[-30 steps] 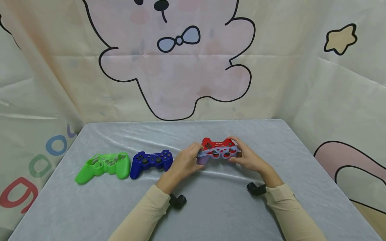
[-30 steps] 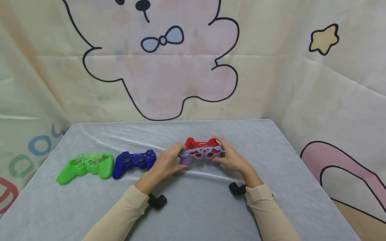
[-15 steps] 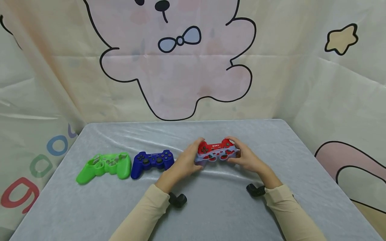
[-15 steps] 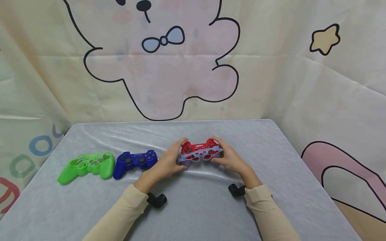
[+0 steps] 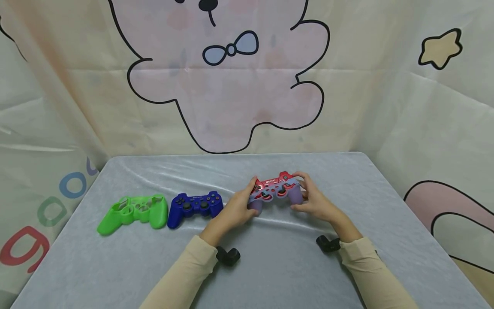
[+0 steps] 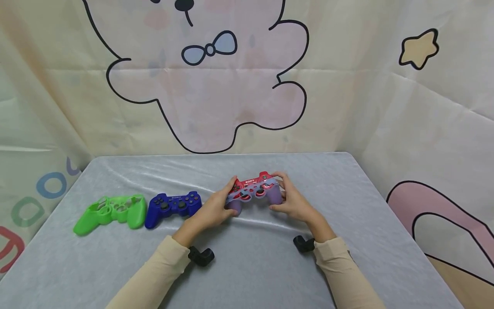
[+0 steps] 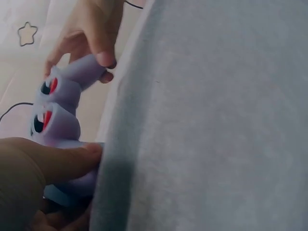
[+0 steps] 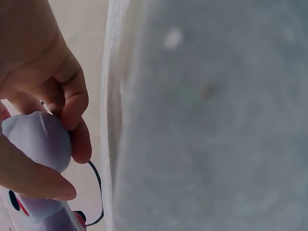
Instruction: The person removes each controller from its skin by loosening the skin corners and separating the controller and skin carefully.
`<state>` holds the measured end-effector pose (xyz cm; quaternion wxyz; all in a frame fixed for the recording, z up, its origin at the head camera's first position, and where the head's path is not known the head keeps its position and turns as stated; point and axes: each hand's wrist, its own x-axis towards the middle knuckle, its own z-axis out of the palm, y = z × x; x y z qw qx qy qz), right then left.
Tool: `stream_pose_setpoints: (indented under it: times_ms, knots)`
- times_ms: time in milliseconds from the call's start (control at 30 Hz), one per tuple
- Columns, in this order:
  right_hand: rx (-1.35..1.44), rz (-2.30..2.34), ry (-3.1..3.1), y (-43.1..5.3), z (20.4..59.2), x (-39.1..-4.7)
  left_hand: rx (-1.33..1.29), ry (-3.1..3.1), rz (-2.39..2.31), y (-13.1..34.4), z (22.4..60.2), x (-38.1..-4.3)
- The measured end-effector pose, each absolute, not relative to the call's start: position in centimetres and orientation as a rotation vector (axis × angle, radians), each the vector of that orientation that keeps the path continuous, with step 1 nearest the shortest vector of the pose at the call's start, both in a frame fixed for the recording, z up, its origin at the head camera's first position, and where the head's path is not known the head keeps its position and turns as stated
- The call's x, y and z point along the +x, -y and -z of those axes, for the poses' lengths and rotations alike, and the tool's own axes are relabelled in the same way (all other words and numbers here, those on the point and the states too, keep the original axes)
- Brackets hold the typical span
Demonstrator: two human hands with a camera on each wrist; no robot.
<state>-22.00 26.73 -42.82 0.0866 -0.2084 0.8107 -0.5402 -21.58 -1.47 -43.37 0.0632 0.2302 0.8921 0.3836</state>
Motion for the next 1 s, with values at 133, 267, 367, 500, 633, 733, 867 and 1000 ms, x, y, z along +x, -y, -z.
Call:
stream_pose_setpoints:
  times_ms: [133, 267, 367, 500, 633, 733, 867, 1000]
  knots:
    - [-0.608, 1.600, -2.396, -26.59, 42.60, -21.87, 0.655, -2.645, -1.172, 1.64, 43.22, -21.71]
    - [-0.587, 1.621, -2.407, -26.51, 42.47, -21.76, 0.653, -2.619, -1.176, 1.73, 43.15, -21.82]
    - [-0.577, 1.653, -2.394, -26.53, 42.40, -21.75, 0.661, -2.613, -1.177, 1.70, 43.12, -21.84]
    - [-0.574, 1.671, -2.359, -26.56, 42.38, -21.79, 0.669, -2.610, -1.167, 1.62, 43.06, -21.82]
    - [-0.572, 1.666, -2.355, -26.57, 42.41, -21.80, 0.661, -2.621, -1.142, 1.53, 42.93, -21.74]
    - [-0.577, 1.666, -2.360, -26.56, 42.47, -21.80, 0.659, -2.631, -1.127, 1.48, 42.81, -21.62]
    - [-0.572, 1.658, -2.379, -26.54, 42.49, -21.78, 0.663, -2.638, -1.114, 1.46, 42.72, -21.46]
    - [-0.528, 1.619, -2.432, -26.53, 42.35, -21.70, 0.672, -2.639, -1.118, 1.52, 42.74, -21.37]
